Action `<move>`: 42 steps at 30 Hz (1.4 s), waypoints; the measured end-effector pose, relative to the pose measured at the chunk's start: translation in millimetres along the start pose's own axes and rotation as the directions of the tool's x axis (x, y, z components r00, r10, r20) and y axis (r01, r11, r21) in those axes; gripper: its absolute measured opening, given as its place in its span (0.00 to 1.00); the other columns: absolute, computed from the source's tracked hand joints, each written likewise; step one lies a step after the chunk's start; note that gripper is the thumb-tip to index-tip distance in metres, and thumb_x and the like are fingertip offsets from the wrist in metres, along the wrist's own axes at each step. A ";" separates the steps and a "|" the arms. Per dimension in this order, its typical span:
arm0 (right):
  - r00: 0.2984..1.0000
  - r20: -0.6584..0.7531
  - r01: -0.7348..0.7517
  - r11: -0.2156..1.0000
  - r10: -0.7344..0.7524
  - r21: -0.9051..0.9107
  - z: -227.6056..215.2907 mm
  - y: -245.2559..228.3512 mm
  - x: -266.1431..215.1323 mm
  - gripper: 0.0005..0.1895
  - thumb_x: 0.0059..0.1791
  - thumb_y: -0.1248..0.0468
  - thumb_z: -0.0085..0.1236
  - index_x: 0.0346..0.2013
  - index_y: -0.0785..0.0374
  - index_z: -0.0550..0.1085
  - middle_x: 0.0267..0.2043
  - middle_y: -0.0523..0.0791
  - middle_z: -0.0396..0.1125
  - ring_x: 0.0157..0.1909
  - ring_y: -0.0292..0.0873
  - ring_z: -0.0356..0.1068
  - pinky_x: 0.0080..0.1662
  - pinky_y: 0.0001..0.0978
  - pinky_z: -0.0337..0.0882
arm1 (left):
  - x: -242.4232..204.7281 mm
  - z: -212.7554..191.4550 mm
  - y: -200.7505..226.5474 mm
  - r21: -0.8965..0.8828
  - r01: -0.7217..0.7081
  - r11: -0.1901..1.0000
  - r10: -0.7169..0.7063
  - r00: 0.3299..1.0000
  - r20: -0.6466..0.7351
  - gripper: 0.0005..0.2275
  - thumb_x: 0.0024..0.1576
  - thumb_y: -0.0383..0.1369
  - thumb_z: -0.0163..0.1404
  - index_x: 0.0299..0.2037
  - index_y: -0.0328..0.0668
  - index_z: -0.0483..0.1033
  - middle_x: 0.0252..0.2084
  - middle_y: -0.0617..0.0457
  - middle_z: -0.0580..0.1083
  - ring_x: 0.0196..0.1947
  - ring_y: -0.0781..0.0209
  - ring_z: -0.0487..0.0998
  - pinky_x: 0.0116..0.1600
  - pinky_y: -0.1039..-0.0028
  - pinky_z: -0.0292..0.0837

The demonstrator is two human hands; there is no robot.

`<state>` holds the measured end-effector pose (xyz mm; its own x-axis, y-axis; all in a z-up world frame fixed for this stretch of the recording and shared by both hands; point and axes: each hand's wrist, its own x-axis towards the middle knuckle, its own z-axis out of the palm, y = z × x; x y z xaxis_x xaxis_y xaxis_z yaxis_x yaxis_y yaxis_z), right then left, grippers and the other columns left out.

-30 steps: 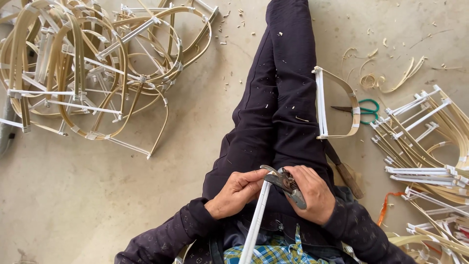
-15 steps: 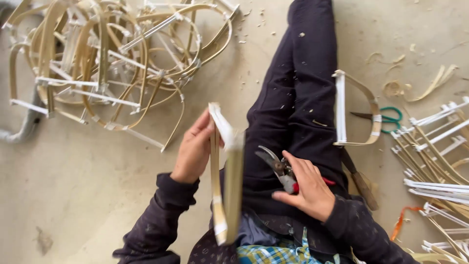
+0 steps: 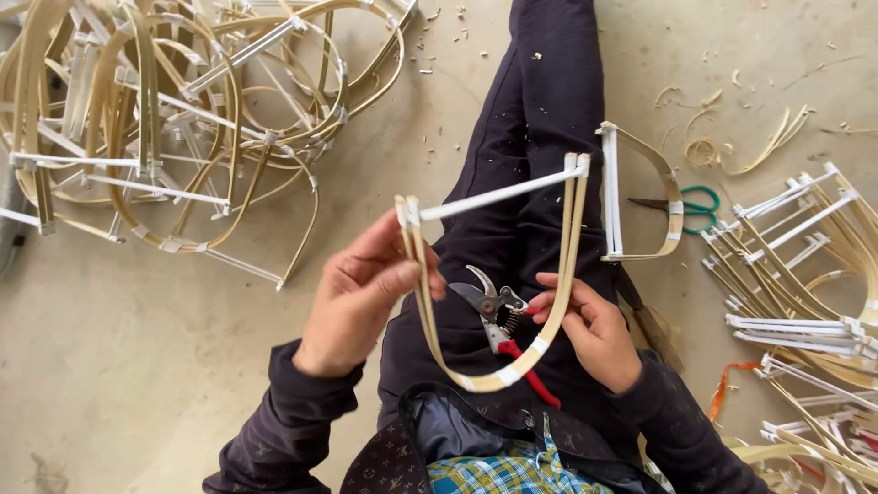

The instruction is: Cutting and assembling bent wooden strips into U-shaped basket frames using shears.

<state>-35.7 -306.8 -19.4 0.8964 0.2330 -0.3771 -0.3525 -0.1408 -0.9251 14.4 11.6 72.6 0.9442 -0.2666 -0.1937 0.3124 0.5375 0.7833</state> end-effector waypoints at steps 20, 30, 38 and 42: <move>0.904 -0.366 -0.032 0.819 -0.221 -0.573 -97.6 23.3 25.4 0.29 0.45 0.76 0.55 0.62 0.65 0.68 0.59 0.51 0.67 0.35 0.42 0.74 0.37 0.30 0.73 | -13.1 -174.0 52.6 0.218 -0.623 0.751 0.619 0.549 -0.562 0.28 0.71 0.30 0.58 0.76 0.31 0.55 0.66 0.41 0.61 0.67 0.50 0.61 0.73 0.56 0.56; 0.813 -0.342 0.265 0.822 -0.472 -0.504 -56.5 -46.8 -7.3 0.09 0.52 0.73 0.61 0.47 0.68 0.78 0.41 0.46 0.75 0.40 0.36 0.76 0.45 0.26 0.75 | 47.0 -36.4 -20.1 0.482 -0.255 0.838 0.394 0.894 -0.213 0.26 0.63 0.24 0.49 0.73 0.39 0.60 0.72 0.46 0.66 0.71 0.56 0.68 0.73 0.64 0.65; 0.907 -0.008 0.417 0.900 -0.421 -0.128 12.7 -73.8 -45.4 0.11 0.43 0.77 0.65 0.40 0.70 0.79 0.41 0.51 0.77 0.34 0.39 0.78 0.38 0.27 0.80 | 71.5 46.2 -16.8 0.671 -0.546 0.501 0.543 0.803 0.248 0.24 0.66 0.25 0.50 0.73 0.33 0.58 0.73 0.44 0.63 0.76 0.53 0.62 0.77 0.69 0.55; 0.900 0.183 0.338 0.899 -0.395 0.279 33.2 -65.1 -52.1 0.08 0.48 0.78 0.61 0.42 0.74 0.79 0.41 0.56 0.77 0.30 0.42 0.79 0.33 0.28 0.79 | 75.9 36.1 -37.0 0.510 -0.483 0.711 0.514 0.853 0.091 0.15 0.69 0.24 0.48 0.66 0.33 0.69 0.59 0.50 0.73 0.57 0.64 0.73 0.63 0.77 0.68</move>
<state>-68.3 -277.8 59.0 0.8971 0.4414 0.0181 -0.0891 0.2209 -0.9712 70.8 -57.4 50.3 0.9564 -0.0246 0.2911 -0.2872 0.1028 0.9523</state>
